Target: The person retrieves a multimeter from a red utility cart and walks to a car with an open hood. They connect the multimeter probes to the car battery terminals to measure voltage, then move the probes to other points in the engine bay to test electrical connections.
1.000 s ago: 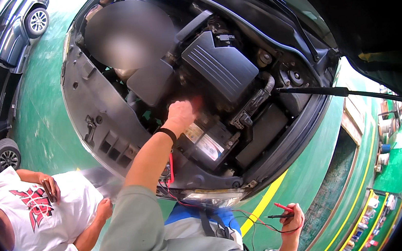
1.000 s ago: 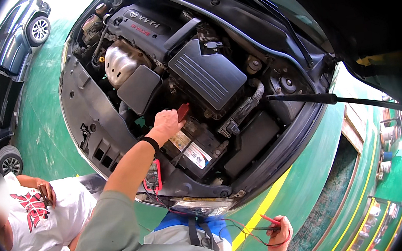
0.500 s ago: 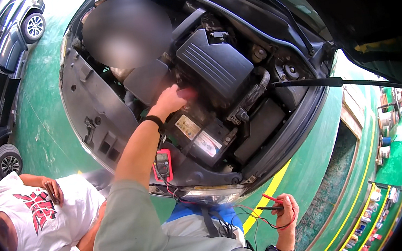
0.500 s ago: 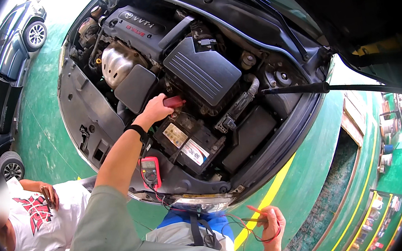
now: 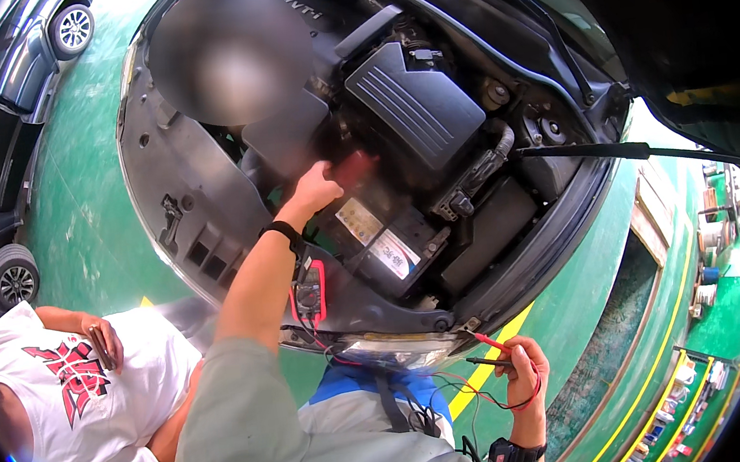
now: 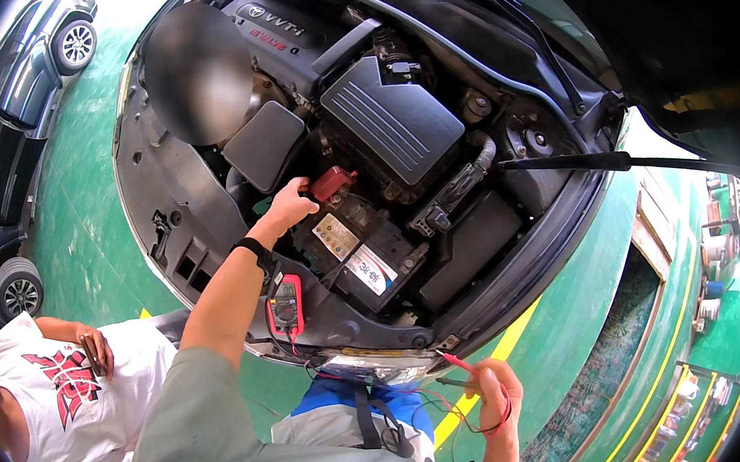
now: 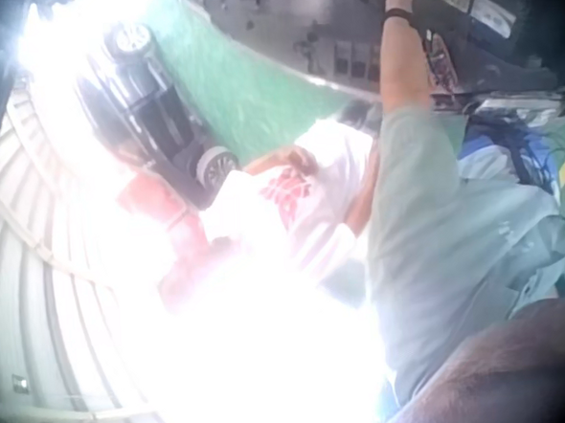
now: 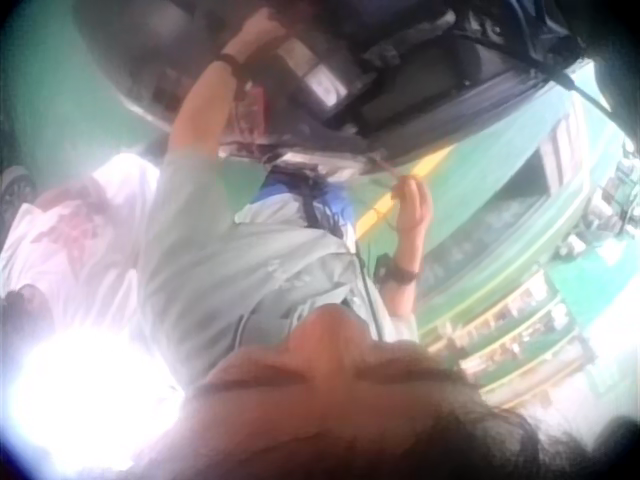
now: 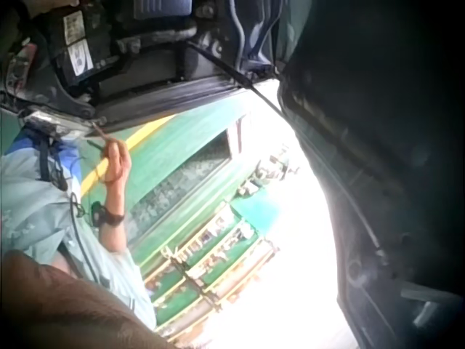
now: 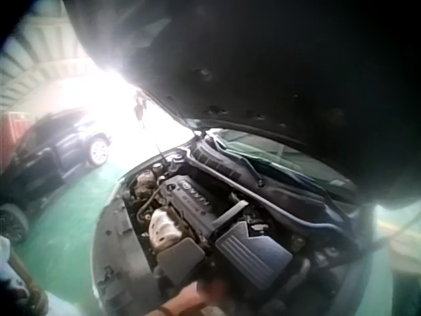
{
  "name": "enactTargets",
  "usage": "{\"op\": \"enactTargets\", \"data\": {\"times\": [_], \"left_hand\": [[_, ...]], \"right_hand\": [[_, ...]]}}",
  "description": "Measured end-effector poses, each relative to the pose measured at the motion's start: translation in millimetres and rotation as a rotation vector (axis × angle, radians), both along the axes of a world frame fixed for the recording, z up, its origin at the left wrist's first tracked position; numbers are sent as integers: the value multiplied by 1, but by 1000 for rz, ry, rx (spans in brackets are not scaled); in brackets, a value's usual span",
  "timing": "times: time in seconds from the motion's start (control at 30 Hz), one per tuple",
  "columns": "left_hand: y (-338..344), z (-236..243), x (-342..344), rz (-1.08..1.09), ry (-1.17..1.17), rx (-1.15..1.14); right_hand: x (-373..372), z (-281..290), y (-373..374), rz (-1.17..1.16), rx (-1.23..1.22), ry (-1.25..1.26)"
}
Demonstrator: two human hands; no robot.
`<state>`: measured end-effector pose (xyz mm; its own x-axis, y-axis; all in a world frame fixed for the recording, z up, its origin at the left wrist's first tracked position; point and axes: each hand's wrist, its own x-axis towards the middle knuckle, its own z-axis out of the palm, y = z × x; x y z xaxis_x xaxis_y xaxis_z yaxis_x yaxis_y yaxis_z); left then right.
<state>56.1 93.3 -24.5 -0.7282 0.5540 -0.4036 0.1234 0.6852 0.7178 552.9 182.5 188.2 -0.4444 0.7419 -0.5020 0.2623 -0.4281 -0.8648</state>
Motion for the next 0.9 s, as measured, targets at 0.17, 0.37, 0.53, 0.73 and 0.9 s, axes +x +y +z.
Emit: {"op": "enactTargets", "data": {"times": [0.17, 0.37, 0.53, 0.73, 0.9], "left_hand": [[-2, 67, 37, -142, 144, 215], [-47, 174, 167, -581, 92, 456], [-77, 172, 229, -582, -243, 461], [-81, 162, 194, -316, -130, 330], [-31, 55, 69, -122, 462, 78]], "right_hand": [[-31, -4, -1, 56, 4, 28], [-86, 1, -10, 374, 60, -45], [-111, 5, -23, 617, 132, -10], [-115, -4, -30, 627, 240, -132], [-105, -25, -20, 434, 170, -169]]}}
